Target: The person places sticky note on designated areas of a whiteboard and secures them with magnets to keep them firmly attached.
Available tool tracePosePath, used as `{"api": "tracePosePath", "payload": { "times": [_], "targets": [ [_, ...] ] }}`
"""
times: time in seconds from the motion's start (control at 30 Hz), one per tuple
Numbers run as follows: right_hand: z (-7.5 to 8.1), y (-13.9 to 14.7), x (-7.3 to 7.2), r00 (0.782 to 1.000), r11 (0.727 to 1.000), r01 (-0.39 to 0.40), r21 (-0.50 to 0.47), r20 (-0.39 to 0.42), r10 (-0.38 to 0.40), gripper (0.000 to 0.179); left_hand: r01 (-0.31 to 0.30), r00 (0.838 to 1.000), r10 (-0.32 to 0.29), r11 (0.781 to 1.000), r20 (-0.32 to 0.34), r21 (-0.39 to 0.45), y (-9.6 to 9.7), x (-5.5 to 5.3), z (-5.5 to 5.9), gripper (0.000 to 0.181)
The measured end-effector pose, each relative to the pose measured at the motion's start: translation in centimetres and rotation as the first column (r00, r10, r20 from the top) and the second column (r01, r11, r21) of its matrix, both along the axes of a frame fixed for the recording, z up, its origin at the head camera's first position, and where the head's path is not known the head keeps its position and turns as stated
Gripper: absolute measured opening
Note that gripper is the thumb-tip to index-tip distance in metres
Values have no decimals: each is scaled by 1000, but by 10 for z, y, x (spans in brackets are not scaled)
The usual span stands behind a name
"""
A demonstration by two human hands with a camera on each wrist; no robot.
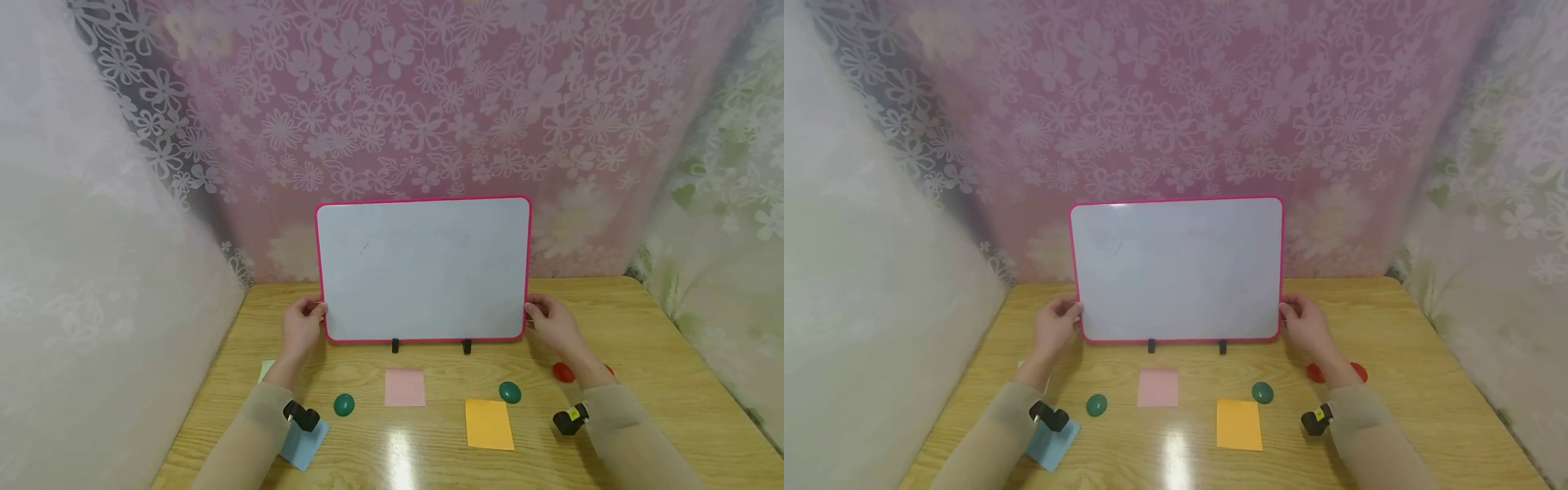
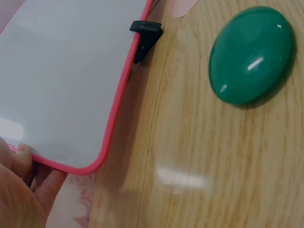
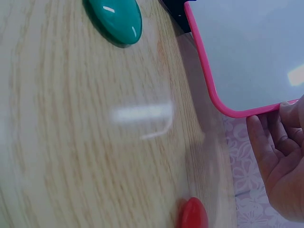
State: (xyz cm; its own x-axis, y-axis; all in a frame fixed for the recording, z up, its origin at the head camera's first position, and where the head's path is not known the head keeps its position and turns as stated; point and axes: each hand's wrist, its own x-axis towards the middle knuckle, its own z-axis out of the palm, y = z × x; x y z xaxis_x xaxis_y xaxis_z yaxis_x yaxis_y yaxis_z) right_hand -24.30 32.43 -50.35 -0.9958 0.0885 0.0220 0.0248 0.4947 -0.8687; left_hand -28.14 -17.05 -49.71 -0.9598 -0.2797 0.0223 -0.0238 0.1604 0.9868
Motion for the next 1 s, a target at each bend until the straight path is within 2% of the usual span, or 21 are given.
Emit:
{"api": "tracePosePath", "payload": {
  "times": [0.7,0.83,1.0],
  "targets": [
    [1,4,3,1000,1000,10,1,-2,-10,43,13,1000,-13,1000,-11,-4,1,-4,-4,22],
    [3,3,3,1000,1000,9,9,-3,-9,43,16,1000,-15,1000,-21,4,1,-4,-2,23],
    [3,1,3,1000,1000,10,17,-6,-10,41,21,1000,-21,1000,-4,-16,1,-2,2,26]
  ]
}}
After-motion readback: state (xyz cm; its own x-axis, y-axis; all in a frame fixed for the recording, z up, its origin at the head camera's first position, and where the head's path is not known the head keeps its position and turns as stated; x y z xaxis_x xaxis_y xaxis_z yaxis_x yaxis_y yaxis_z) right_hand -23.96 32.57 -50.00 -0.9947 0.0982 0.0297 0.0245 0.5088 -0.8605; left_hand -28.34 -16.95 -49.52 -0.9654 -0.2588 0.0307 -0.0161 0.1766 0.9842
